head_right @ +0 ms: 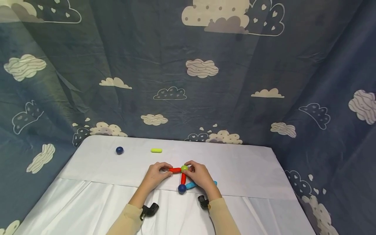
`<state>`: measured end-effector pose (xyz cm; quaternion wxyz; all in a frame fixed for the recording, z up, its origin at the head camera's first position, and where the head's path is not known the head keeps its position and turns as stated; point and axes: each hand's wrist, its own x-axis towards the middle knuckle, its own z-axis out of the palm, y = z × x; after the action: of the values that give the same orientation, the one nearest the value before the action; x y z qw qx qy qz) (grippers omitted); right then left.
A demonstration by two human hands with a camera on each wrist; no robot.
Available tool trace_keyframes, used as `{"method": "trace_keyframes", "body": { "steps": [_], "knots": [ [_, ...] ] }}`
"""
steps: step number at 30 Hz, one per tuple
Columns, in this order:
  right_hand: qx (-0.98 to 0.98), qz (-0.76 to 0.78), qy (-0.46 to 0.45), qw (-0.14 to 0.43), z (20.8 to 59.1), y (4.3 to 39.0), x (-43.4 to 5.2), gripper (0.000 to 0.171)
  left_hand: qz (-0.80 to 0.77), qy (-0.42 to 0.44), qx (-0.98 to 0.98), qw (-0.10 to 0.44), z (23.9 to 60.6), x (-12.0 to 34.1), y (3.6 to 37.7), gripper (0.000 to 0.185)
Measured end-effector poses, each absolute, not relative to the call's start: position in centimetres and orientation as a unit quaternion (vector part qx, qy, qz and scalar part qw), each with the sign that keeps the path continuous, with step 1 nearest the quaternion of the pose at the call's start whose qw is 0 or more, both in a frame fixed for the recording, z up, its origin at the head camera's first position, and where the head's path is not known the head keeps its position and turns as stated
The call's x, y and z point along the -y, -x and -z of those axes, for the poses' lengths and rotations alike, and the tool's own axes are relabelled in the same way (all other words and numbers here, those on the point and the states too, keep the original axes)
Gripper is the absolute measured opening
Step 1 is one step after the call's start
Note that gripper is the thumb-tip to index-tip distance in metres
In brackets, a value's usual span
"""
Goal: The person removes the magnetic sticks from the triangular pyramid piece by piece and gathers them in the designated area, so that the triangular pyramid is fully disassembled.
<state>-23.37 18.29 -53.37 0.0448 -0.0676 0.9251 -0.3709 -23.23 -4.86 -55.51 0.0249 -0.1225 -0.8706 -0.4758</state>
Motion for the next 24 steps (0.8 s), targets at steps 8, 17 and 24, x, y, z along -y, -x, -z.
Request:
{"method": "trace_keyframes", "body": {
  "steps": [8, 17, 24],
  "knots": [
    [-0.927, 0.366, 0.073, 0.043, 53.4, 22.3, -18.3, 0.026, 0.479, 0.132, 0.867, 0.02, 55.4, 5.0, 23.1, 0.02],
    [-0.929, 0.359, 0.085, 0.035, 53.4, 21.7, -18.4, 0.023, 0.486, 0.128, 0.864, 0.012, 55.6, 4.9, 23.0, 0.018],
    [-0.927, 0.362, 0.089, 0.046, 53.4, 21.6, -18.4, 0.024, 0.49, 0.104, 0.865, 0.022, 55.5, 4.7, 23.0, 0.016]
  ]
}}
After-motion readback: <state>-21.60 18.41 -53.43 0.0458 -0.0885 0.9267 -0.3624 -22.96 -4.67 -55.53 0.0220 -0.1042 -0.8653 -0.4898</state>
